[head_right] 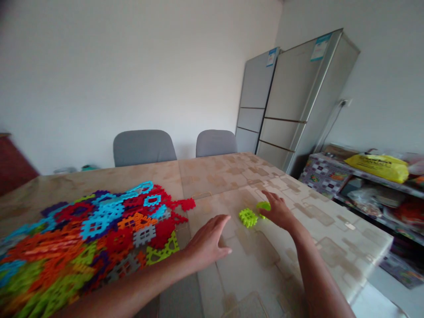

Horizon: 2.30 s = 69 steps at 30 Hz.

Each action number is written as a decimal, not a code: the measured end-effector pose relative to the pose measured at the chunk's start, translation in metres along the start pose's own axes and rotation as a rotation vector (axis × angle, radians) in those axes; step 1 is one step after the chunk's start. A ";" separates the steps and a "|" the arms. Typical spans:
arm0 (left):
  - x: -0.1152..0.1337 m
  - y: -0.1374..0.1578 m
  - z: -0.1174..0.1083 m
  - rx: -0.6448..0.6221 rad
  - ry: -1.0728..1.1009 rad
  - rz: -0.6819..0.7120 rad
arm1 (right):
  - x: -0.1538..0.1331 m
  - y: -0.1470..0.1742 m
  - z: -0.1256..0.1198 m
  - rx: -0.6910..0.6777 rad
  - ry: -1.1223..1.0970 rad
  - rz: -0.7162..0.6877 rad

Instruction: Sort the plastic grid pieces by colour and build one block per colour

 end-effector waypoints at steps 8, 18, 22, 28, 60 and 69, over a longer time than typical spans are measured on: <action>0.009 -0.079 0.028 0.081 -0.074 -0.019 | 0.026 -0.008 0.046 -0.075 -0.065 0.058; 0.013 -0.101 0.044 0.089 -0.059 0.019 | 0.035 -0.003 0.047 -0.112 -0.226 0.000; 0.014 -0.103 0.047 0.086 -0.049 0.026 | 0.037 0.006 0.040 -0.142 -0.309 -0.039; 0.016 -0.103 0.046 0.111 -0.031 0.029 | 0.038 0.006 0.039 -0.138 -0.305 -0.021; 0.038 -0.117 0.055 0.095 -0.080 0.021 | 0.056 -0.004 0.038 -0.026 -0.311 0.096; 0.036 -0.094 0.038 0.087 0.022 0.061 | 0.043 0.006 0.008 0.051 -0.265 0.002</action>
Point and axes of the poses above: each hand's wrist, its own y-axis away from the middle knuckle, its own z-axis out of the palm, x = y × z, the point moved 8 cm from there along -y, towards the middle knuckle, and after that the axes turned 3 degrees about -x, right-handed, at the moved point
